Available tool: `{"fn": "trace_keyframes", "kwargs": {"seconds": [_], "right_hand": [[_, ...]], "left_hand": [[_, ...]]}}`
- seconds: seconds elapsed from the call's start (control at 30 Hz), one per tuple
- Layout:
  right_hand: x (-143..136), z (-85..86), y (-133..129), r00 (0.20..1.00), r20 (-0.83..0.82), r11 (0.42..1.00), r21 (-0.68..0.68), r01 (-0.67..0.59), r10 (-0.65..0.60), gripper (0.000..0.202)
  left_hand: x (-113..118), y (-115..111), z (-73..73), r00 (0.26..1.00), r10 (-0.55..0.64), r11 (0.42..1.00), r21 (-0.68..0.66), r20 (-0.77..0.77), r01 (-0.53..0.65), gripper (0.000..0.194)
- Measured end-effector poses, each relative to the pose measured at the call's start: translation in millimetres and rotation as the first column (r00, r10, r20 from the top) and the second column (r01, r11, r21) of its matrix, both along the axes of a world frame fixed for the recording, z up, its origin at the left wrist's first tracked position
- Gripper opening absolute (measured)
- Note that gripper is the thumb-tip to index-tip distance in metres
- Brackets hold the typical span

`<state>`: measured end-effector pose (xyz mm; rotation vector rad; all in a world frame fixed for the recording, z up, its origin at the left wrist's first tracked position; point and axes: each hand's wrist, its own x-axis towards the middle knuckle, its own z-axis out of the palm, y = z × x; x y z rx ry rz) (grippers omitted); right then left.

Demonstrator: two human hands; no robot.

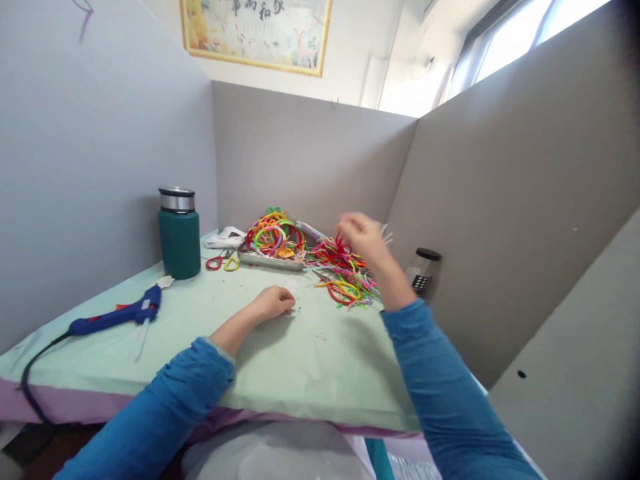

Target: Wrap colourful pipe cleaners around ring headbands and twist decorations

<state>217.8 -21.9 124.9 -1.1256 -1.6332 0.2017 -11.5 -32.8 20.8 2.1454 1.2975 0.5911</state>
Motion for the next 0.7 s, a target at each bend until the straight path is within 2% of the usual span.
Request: {"fn": "trace_keyframes", "kwargs": {"seconds": [0.07,0.13,0.2,0.3,0.37,0.47,0.57,0.6,0.63,0.7], "right_hand": [[-2.6,-34.8,17.3,0.985,0.155,0.986,-0.135,0.102,-0.08,0.03],[0.5,-72.1,31.6,0.928,0.31,0.938,-0.204,0.279,-0.208,0.033],[11.7,-102.2,39.1,0.824,0.435,0.872,-0.152,0.465,-0.363,0.033],[36.5,-129.6,38.1,0.665,0.575,0.766,-0.099,0.635,-0.477,0.038],[50.1,-140.1,34.6,0.613,0.643,0.727,-0.126,0.675,-0.459,0.036],[59.7,-148.7,32.5,0.613,0.655,0.733,-0.13,0.667,-0.442,0.033],[64.2,-149.0,32.4,0.638,0.589,0.747,-0.087,0.659,-0.495,0.033],[66.2,-148.0,32.0,0.637,0.562,0.728,-0.089,0.68,-0.527,0.034],[68.7,-146.8,31.4,0.62,0.532,0.683,-0.101,0.723,-0.577,0.034],[74.4,-145.2,30.3,0.562,0.479,0.563,-0.158,0.811,-0.674,0.037]], "left_hand": [[2.1,-0.3,4.0,0.999,-0.028,0.999,-0.02,-0.015,0.028,0.025],[4.2,1.5,7.4,0.997,-0.069,0.997,-0.031,-0.039,0.067,0.025],[6.8,4.8,9.4,0.992,-0.109,0.994,-0.039,-0.066,0.106,0.023],[13.2,10.4,9.0,0.988,-0.132,0.99,-0.058,-0.086,0.127,0.02],[18.7,13.0,6.5,0.988,-0.129,0.991,-0.057,-0.086,0.125,0.018],[25.0,14.7,-0.1,0.986,-0.137,0.991,-0.004,-0.099,0.137,0.02],[25.7,15.0,-7.1,0.983,-0.133,0.983,0.111,-0.123,0.147,0.024],[24.9,15.0,-8.6,0.981,-0.142,0.979,0.127,-0.132,0.159,0.025],[24.0,14.9,-9.7,0.98,-0.148,0.977,0.131,-0.135,0.166,0.026],[22.3,14.3,-10.5,0.979,-0.152,0.977,0.131,-0.136,0.17,0.027]]}}
